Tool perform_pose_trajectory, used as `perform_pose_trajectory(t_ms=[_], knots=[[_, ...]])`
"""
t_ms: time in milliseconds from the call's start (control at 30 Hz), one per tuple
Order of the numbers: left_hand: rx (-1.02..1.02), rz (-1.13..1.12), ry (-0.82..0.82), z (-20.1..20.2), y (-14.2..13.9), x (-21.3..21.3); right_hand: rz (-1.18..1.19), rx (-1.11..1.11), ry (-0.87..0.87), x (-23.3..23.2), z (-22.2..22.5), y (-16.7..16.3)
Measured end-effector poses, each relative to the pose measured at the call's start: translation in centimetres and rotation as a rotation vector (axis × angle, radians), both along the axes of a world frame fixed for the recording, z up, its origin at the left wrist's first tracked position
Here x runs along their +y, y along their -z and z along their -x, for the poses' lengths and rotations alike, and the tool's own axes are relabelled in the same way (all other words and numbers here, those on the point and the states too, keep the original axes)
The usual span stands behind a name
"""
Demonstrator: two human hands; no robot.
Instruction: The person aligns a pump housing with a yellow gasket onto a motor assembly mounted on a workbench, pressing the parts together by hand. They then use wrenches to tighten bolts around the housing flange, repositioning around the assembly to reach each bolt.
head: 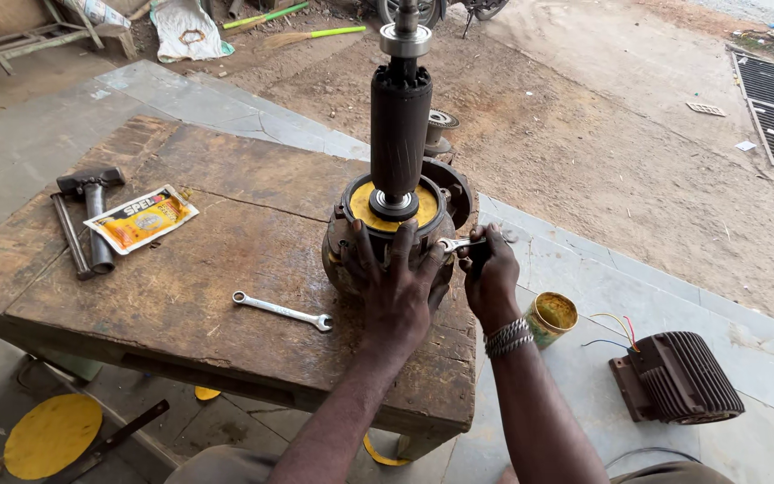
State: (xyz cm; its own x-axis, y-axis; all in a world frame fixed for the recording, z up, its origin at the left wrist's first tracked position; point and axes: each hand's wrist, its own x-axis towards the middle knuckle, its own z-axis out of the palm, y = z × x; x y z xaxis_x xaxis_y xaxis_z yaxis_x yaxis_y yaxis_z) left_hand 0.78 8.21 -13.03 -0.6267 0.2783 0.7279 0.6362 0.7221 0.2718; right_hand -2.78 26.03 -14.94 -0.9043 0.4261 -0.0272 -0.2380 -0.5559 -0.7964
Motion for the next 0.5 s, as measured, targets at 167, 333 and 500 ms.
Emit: perform_pose_trajectory(t_ms=[167, 333, 500], knots=[[0.012, -0.032, 0.005, 0.5, 0.4, 0.2, -0.483, 0.173, 0.367, -3.8, -5.9, 3.0], [0.011, -0.046, 0.033, 0.5, 0.8, 0.4, -0.02, 0.123, 0.208, 1.1, -1.4, 1.7], [0.078, -0.065, 0.023, 0.7, 1.0, 0.4, 0.035, 0.127, -0.035, -0.1, -0.9, -0.2]])
